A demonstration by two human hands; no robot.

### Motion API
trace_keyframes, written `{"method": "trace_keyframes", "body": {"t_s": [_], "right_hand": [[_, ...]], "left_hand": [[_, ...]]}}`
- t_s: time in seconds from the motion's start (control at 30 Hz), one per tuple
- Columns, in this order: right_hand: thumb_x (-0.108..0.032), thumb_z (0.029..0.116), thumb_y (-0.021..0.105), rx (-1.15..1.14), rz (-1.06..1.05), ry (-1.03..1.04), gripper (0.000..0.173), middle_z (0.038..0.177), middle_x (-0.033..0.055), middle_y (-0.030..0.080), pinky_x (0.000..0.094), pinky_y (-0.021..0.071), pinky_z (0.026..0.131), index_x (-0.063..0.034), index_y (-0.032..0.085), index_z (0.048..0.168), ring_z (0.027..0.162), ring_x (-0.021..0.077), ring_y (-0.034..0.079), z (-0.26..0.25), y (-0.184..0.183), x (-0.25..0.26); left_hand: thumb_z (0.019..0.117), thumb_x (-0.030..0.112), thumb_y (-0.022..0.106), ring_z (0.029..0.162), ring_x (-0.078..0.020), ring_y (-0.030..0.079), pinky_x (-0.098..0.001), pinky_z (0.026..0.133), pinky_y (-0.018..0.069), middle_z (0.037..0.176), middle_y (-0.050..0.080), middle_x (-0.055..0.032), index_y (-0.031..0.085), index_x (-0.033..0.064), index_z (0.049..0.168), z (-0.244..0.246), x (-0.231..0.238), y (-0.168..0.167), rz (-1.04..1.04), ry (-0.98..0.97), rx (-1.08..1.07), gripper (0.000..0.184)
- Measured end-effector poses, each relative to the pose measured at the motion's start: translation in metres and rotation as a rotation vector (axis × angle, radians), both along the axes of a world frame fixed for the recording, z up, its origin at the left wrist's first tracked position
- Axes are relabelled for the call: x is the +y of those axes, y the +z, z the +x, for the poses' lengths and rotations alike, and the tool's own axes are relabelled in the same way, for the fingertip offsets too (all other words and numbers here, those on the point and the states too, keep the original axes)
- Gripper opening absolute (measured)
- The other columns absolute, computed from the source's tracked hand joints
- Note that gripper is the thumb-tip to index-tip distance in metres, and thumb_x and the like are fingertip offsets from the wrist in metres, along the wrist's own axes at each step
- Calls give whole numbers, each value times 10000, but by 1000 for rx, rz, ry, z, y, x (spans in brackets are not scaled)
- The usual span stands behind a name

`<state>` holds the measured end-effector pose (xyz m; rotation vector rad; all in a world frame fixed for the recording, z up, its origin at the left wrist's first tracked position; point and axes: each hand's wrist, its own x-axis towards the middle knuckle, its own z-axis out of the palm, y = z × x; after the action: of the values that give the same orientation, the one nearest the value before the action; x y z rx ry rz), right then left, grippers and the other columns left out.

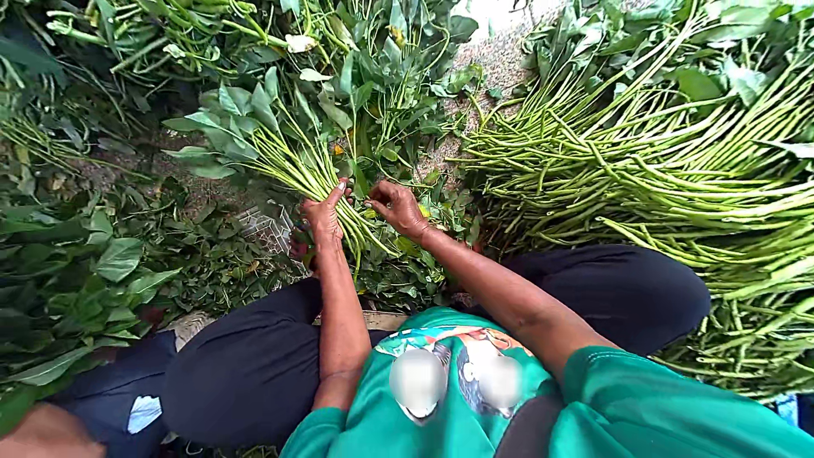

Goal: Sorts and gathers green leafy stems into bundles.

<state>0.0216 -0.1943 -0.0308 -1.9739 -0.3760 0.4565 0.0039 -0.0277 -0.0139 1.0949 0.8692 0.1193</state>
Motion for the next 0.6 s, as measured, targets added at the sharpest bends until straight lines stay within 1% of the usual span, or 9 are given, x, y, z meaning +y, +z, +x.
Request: {"method": "trace_keyframes", "body": {"t_s": [0.07,0.1,0.27,0.37,0.43,0.5,0.53,0.57,0.6], "right_hand": [[-157,972,694,-155,-51,55,213,910,170,725,521,549,911,38,726,1052,890,323,708,-4,-1,4],[-151,965,701,-223,-64,73,190,891,165,723,532,538,893,26,733,1025,876,334,704,-5,-3,5],[-132,939,716,-381,-122,144,135,938,169,731,543,525,853,-22,766,1001,915,367,697,-3,-6,2],[-137,931,723,-402,-125,150,135,959,169,738,548,519,840,-36,775,1003,925,370,698,-1,-8,-1],[-184,951,704,-249,-123,164,219,980,180,730,560,503,873,-8,750,1072,945,366,691,2,-8,-2],[-304,994,668,107,-65,159,456,1079,192,714,501,529,972,43,643,1288,1014,311,688,8,-2,1],[-327,1003,658,291,4,129,531,1145,196,709,458,552,972,46,573,1372,1040,278,696,11,1,5],[-314,1012,651,457,79,91,539,1201,198,697,436,558,967,39,542,1405,1061,255,694,14,5,8],[-277,1019,654,593,142,46,488,1208,185,694,419,566,942,34,565,1384,1051,230,690,16,8,12]], "left_hand": [[854,-82,748,961,-189,700,-347,846,612,1136,682,-151,472,-33,1356,-2,-1,-2,56,-22,2,575],[839,-72,770,1019,-191,690,-358,907,597,1170,672,-154,479,-36,1363,-2,-1,-3,69,-28,-11,600],[809,-84,797,1009,-185,709,-356,911,597,1122,709,-146,486,-37,1314,-3,0,-5,77,-76,-4,595],[799,-76,808,1020,-177,688,-348,910,591,1147,678,-149,496,-35,1328,-4,-2,-1,79,-106,28,615],[815,-84,788,1000,-177,697,-348,895,595,1132,690,-145,490,-32,1319,-4,-2,-1,55,-107,31,588],[831,-94,768,967,-181,707,-353,872,605,1095,705,-144,490,-36,1311,-5,-2,-1,25,-104,20,557],[834,-101,761,952,-182,713,-352,866,607,1077,714,-142,488,-36,1308,-5,-2,-2,15,-109,13,550],[837,-107,752,936,-182,717,-350,860,607,1059,721,-141,484,-34,1302,-5,-2,-3,8,-119,5,542],[837,-111,749,921,-181,720,-346,850,607,1046,727,-143,484,-33,1294,-5,-2,-5,8,-126,1,535]]}}
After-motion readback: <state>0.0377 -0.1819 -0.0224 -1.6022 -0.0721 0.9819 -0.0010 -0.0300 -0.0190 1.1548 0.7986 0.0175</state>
